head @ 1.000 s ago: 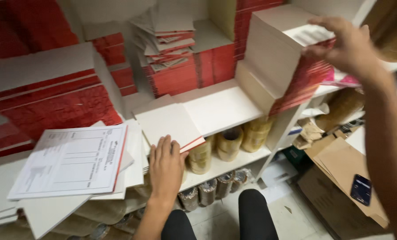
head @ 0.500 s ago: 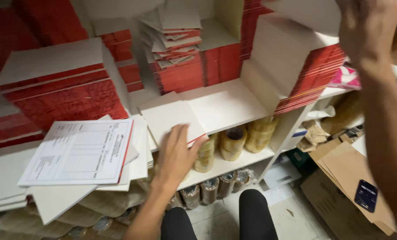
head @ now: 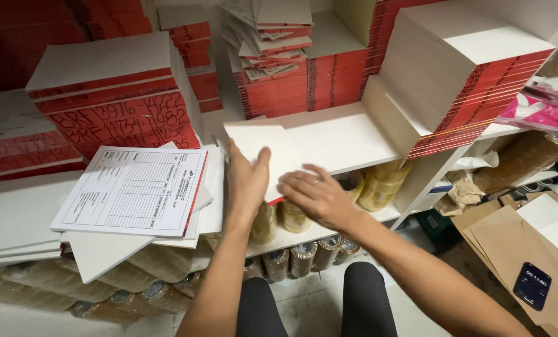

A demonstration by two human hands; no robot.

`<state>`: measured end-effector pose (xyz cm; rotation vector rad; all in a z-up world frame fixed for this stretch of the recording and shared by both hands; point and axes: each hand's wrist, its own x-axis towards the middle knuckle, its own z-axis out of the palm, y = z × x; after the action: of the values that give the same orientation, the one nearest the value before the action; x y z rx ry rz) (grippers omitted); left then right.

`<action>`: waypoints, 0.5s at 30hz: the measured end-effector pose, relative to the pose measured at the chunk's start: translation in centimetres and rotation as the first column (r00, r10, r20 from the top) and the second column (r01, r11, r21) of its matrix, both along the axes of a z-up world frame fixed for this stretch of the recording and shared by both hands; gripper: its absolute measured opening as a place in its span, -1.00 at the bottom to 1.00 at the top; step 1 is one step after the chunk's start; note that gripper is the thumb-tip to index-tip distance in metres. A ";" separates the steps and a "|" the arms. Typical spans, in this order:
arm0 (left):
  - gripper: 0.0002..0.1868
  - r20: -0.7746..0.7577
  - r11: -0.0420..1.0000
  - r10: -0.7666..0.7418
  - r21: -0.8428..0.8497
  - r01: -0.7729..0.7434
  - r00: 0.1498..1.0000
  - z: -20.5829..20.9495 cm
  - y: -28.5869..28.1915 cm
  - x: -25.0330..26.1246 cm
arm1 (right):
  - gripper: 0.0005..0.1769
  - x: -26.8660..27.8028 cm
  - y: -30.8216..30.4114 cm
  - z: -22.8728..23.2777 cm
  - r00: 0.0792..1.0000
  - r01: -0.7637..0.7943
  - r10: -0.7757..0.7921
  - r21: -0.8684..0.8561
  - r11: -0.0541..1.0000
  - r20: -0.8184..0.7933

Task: The person sits on the floor in front of a shelf and organizes stacks of white and red papers. They pick up papers, flip through them, and place them into neat piles on the shelf. The person also handles yellow papers and stacks them separately.

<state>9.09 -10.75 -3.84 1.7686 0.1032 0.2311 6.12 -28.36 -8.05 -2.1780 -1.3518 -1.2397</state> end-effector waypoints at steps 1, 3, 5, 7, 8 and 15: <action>-0.03 -0.026 0.977 0.018 0.212 -0.012 1.000 -0.9 0.9 0.3 | -0.74 0.0 0.8 -0.8 0.998 0.061 -0.061 -0.006 0.998 -0.024; -0.08 -0.044 0.956 -0.009 0.293 0.021 0.999 1.6 0.5 -1.7 | -0.73 1.7 1.2 -2.6 0.987 0.128 -0.134 -0.076 0.989 -0.087; -0.12 -0.060 0.927 -0.045 0.369 0.064 0.997 3.0 0.3 -3.0 | -0.70 1.8 0.5 -1.7 0.965 0.199 -0.220 -0.152 0.968 -0.140; -0.21 -0.085 0.831 -0.174 0.522 0.192 0.981 3.5 0.4 -3.4 | -0.64 0.5 -1.1 2.3 0.962 0.235 -0.255 -0.178 0.955 -0.100; -0.21 -0.080 0.826 -0.192 0.525 0.205 0.978 3.7 0.6 -3.9 | -0.64 0.9 -4.8 3.8 0.957 0.253 -0.272 -0.174 0.952 -0.095; -0.30 -0.149 0.468 -0.471 0.794 0.389 0.870 -1.3 2.6 -2.6 | -0.30 3.3 -25.5 15.6 0.740 0.656 -0.668 -0.131 0.743 -0.081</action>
<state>6.48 -8.11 -5.15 2.6302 -0.6350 -0.0449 9.45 -53.83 7.51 -2.8861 -0.5729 -1.2269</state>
